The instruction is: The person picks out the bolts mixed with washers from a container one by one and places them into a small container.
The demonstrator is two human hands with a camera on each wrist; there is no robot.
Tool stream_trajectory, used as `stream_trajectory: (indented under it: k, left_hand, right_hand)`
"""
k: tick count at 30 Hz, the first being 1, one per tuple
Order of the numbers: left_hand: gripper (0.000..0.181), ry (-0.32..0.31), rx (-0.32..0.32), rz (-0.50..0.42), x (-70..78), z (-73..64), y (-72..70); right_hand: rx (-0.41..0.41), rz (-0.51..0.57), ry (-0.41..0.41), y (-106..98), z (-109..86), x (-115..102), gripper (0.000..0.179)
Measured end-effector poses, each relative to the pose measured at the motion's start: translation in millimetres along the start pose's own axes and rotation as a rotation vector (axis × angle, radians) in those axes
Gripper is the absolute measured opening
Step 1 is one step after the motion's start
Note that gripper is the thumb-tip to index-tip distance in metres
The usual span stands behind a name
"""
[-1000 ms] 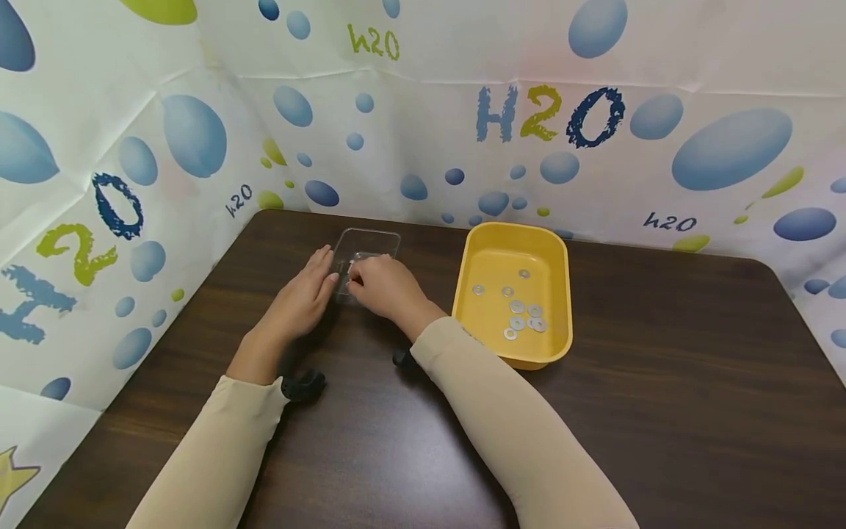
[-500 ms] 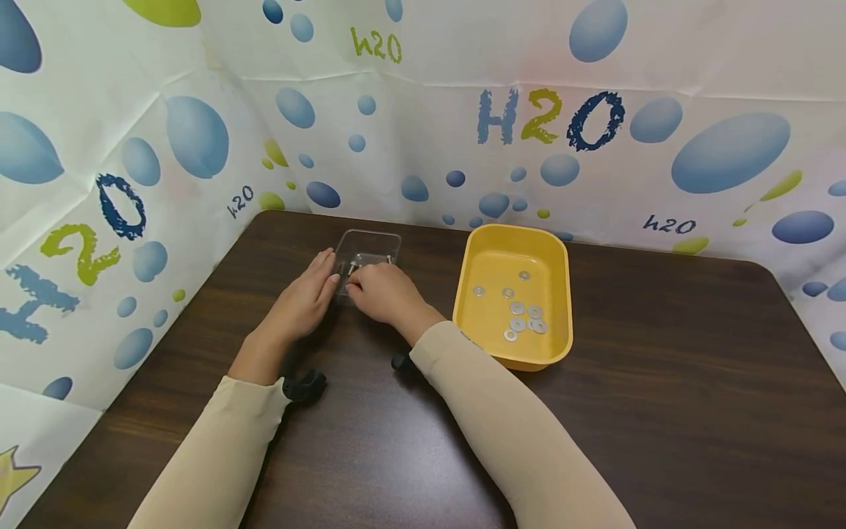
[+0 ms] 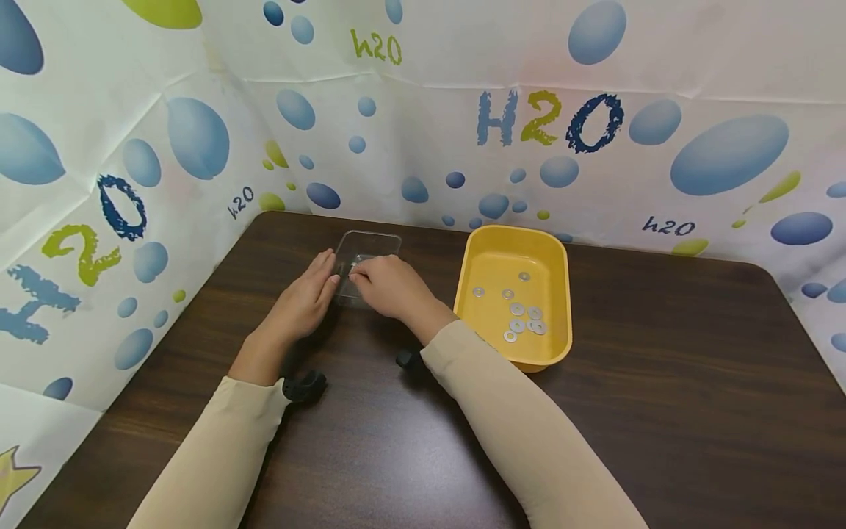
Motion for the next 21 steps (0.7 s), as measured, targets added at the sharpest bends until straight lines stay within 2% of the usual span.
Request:
stream_trajectory:
  k: [4,9,14,21]
  left_hand:
    - [0.056,0.004,0.007,-0.003,-0.6,0.5,-0.4]
    - [0.055,0.007,-0.002,-0.007,-1.0,1.4,-0.2]
    - [0.057,0.009,-0.016,-0.009,-0.9,4.3,-5.5]
    - [0.058,-0.005,-0.008,-0.003,-6.6,3.1,-17.2]
  right_hand:
    - [0.089,0.038,-0.003,-23,-13.7,-5,0.027]
    - [0.213,0.083,0.022,-59,-46.1,0,0.03]
    - [0.363,0.119,0.089,-88,-87.1,22,0.034]
    - [0.588,0.093,0.209,-112,-131.7,55,0.039]
Point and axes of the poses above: each hand's wrist, its own z-axis towards the middle knuckle, its own y-axis out of the palm, x = y × z, the point moved 1 cm from there along z, towards the middle knuckle, and after that the axes turned 1 degree about -y, right-handed, at the moved point
